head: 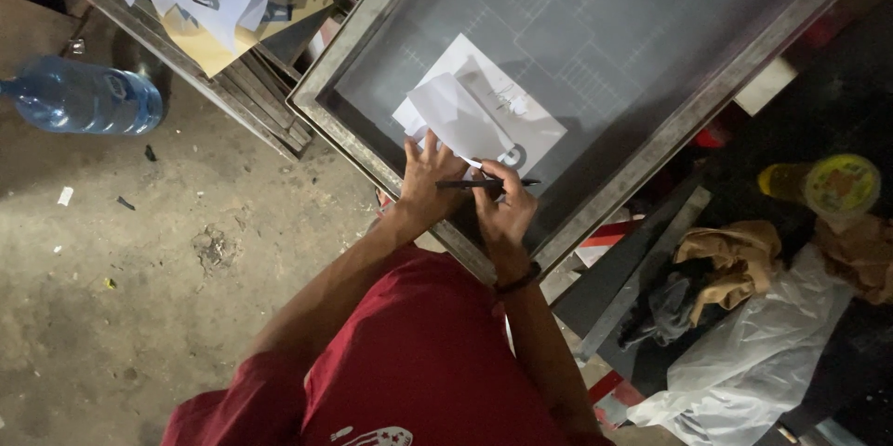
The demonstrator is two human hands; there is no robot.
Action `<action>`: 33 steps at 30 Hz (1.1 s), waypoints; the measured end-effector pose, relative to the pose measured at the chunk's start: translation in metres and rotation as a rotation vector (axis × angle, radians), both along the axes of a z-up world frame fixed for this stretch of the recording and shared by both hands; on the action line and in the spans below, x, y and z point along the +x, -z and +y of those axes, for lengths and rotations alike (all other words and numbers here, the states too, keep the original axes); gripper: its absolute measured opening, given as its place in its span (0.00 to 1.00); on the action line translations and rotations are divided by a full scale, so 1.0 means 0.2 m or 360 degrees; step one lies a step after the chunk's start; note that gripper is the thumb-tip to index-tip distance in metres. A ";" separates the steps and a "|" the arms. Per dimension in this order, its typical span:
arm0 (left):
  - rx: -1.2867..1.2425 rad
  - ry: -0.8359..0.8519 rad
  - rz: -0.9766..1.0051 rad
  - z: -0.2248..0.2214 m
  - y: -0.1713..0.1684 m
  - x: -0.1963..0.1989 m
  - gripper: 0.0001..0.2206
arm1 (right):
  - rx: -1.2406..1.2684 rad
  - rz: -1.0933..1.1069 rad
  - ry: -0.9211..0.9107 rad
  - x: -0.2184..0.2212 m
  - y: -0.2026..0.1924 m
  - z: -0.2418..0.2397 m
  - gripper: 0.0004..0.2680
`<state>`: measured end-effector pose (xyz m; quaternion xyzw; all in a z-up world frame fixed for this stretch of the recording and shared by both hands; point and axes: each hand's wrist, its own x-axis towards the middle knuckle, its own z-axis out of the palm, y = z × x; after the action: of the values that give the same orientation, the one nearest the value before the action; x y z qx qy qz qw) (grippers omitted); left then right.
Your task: The person aligns a printed design on a screen printing frame and marks the frame with a pen for registration.
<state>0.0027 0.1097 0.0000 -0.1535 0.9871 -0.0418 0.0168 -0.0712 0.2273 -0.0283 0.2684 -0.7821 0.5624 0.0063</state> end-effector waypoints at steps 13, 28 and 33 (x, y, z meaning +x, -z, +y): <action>-0.0075 -0.0043 -0.0012 -0.01 0.07 0.00 0.19 | -0.0020 -0.0150 -0.0057 0.01 -0.10 0.00 0.08; -0.0022 -0.0189 0.0131 0.01 0.08 -0.05 0.20 | -0.0047 -0.0166 -0.0112 0.00 -0.10 0.03 0.07; 0.0002 -0.0182 -0.0029 0.02 -0.01 -0.07 0.17 | -0.0061 -0.0192 -0.0124 -0.01 -0.12 0.03 0.08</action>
<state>-0.0104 0.1139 0.0021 -0.2092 0.9766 -0.0416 0.0282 -0.0731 0.2331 -0.0053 0.2641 -0.7591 0.5923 -0.0576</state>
